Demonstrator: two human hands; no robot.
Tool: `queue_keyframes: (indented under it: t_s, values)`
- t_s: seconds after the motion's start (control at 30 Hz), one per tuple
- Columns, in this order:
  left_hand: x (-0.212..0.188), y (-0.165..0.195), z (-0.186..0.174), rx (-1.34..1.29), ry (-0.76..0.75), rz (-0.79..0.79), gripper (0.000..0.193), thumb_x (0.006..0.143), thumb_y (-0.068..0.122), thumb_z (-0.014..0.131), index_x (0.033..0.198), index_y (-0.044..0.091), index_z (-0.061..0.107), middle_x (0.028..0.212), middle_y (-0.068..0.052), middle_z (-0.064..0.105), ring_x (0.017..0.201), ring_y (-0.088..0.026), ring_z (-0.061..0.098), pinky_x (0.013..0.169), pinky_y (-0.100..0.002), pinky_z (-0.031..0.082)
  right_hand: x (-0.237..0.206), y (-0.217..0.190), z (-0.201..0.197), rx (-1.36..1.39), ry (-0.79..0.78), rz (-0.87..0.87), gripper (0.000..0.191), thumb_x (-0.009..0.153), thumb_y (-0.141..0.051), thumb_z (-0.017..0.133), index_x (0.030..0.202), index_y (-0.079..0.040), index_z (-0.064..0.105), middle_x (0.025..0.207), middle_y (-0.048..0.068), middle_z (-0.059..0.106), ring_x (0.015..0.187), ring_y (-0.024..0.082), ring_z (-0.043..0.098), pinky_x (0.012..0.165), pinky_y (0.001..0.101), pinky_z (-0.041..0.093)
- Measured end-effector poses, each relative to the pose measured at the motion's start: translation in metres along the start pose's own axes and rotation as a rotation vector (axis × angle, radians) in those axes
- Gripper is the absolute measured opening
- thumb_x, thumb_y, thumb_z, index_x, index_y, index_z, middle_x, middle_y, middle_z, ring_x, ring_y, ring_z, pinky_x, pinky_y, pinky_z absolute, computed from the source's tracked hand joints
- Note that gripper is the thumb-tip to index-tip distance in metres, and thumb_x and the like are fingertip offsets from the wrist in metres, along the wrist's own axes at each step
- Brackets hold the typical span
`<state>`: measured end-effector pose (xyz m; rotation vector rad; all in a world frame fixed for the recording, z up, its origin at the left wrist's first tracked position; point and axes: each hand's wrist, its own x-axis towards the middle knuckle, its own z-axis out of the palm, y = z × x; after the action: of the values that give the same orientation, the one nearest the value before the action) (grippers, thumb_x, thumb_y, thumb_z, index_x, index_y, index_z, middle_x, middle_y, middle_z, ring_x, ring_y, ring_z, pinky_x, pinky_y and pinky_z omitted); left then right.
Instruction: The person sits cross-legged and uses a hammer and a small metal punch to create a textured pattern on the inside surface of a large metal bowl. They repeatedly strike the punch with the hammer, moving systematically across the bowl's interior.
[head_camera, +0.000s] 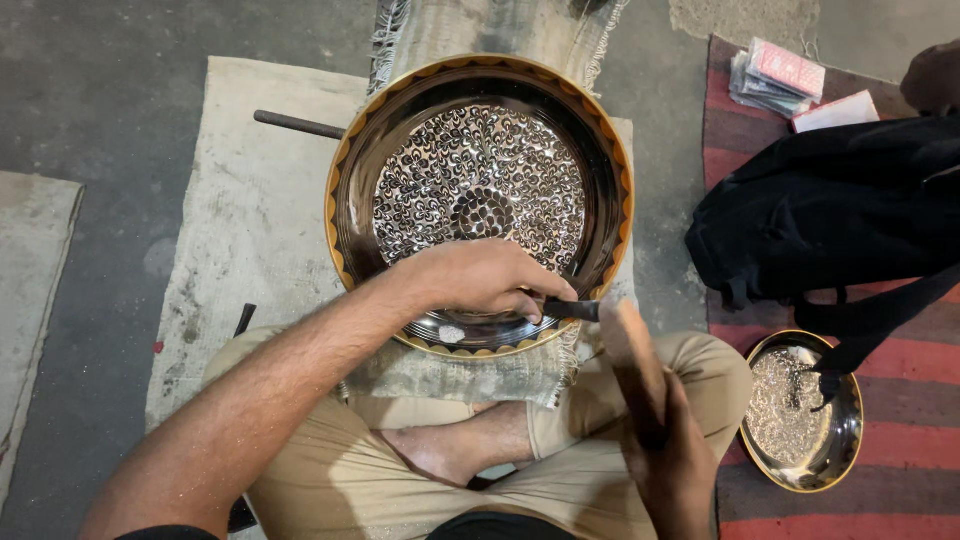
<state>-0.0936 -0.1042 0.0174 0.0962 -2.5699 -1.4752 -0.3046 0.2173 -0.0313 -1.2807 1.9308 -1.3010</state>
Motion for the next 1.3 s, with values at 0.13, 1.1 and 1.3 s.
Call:
queue_keyframes:
  t_s: [0.13,1.1,1.3]
  values:
    - [0.001,0.001,0.000,-0.010,-0.010,-0.013,0.043,0.088,0.024,0.073,0.130,0.025,0.067,0.103,-0.007,0.079,0.094,-0.028,0.076,0.080,-0.043,0.056,0.001,-0.011,0.002,-0.408,0.035,0.058,0.078,0.085,0.007,0.074,0.155,-0.001,0.042,0.143,0.013,0.059,0.125,0.020,0.063,0.102,0.0335,0.051]
    - [0.002,0.001,0.000,-0.003,-0.024,-0.013,0.045,0.088,0.024,0.074,0.132,0.026,0.067,0.104,-0.006,0.079,0.094,-0.026,0.077,0.084,-0.042,0.057,0.004,-0.038,-0.016,-0.890,0.079,0.125,0.082,0.075,-0.026,0.081,0.150,-0.024,0.049,0.113,0.015,0.074,0.092,0.039,0.073,0.074,0.0475,0.058]
    - [0.001,0.004,0.000,0.017,-0.015,-0.016,0.044,0.087,0.023,0.074,0.131,0.027,0.068,0.103,-0.007,0.079,0.093,-0.027,0.076,0.082,-0.043,0.056,-0.010,-0.005,-0.010,-0.482,0.143,0.086,0.080,0.079,-0.019,0.082,0.150,-0.016,0.046,0.106,0.019,0.068,0.091,0.035,0.068,0.074,0.0422,0.056]
